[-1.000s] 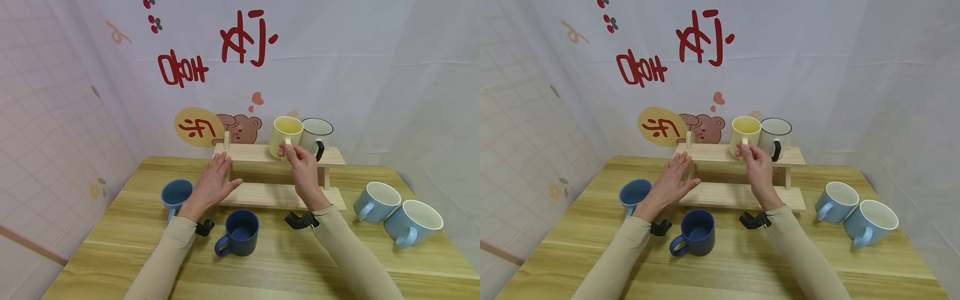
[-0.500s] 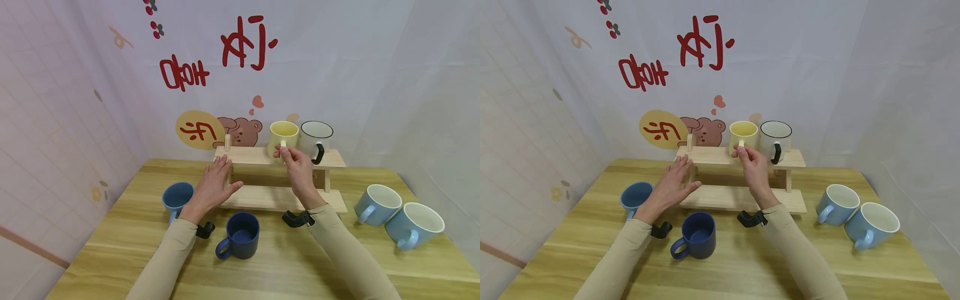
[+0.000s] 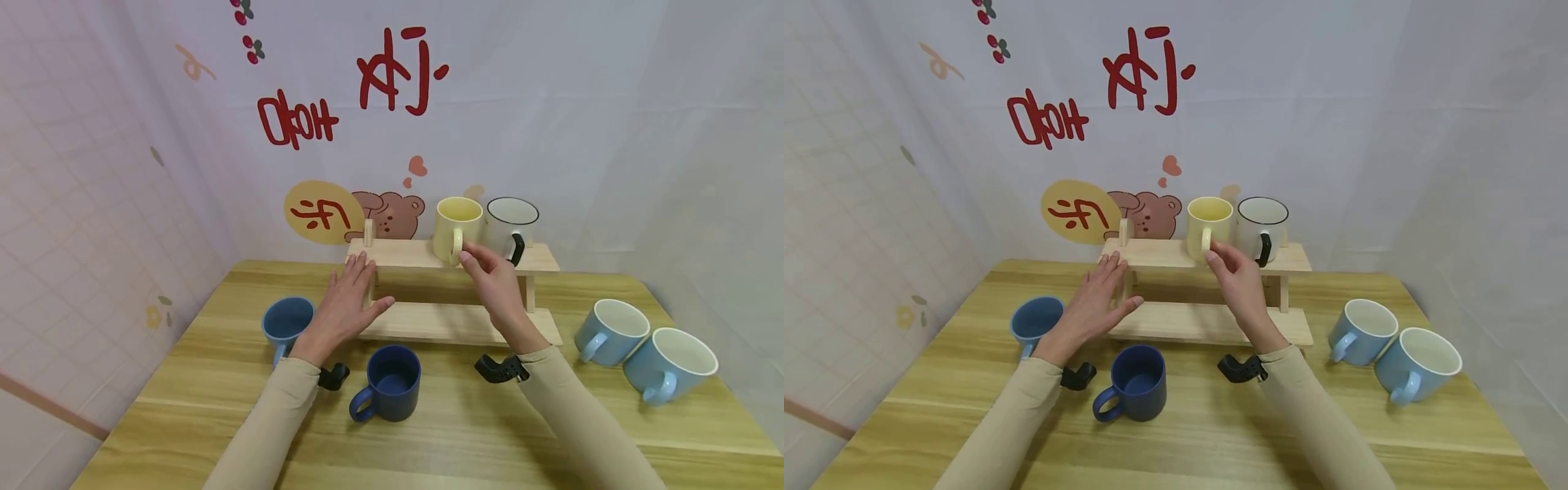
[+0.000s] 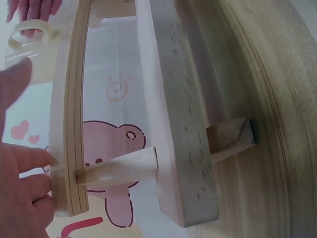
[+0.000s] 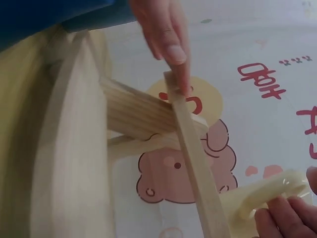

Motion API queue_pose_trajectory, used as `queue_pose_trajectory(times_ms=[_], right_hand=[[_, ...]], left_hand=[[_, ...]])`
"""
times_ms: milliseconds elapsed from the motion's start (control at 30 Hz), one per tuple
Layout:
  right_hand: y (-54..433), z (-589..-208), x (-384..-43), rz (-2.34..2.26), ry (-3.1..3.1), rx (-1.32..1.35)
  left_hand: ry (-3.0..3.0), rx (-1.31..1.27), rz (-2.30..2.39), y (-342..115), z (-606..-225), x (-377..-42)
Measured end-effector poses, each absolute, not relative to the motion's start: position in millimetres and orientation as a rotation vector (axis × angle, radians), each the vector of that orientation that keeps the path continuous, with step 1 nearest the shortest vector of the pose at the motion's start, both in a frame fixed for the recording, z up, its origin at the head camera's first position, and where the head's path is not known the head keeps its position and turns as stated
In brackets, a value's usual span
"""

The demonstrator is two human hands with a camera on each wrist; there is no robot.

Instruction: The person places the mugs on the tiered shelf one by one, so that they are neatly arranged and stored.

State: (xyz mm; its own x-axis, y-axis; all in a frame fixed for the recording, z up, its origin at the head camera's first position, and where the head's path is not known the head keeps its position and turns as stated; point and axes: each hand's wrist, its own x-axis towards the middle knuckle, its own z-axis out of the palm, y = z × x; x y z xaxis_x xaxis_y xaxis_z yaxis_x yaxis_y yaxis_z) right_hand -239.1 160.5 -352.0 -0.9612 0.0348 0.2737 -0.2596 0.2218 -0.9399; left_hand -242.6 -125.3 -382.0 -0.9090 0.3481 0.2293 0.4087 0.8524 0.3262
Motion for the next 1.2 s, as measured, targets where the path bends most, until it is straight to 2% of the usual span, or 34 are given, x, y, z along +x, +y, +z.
queue_pose_trajectory(times_ms=[200,500,867,1200], right_hand=[[187.6,-368.4,-216.6,1.494,-2.413,0.353],[231.2,-392.6,-183.9,1.052,-2.639,0.548],[270.1,-421.7,-173.2,0.702,-2.771,0.766],[283.0,-428.6,-167.7,0.661,-2.823,0.813]], left_hand=[[-2.767,-0.610,-0.658,-124.8,-385.0,-231.3],[-2.616,-0.668,-0.934,-137.2,-374.9,-189.9],[-2.656,-0.731,-1.187,-161.2,-379.7,-153.4],[-2.756,-0.833,-1.569,-184.1,-392.3,-142.0]])
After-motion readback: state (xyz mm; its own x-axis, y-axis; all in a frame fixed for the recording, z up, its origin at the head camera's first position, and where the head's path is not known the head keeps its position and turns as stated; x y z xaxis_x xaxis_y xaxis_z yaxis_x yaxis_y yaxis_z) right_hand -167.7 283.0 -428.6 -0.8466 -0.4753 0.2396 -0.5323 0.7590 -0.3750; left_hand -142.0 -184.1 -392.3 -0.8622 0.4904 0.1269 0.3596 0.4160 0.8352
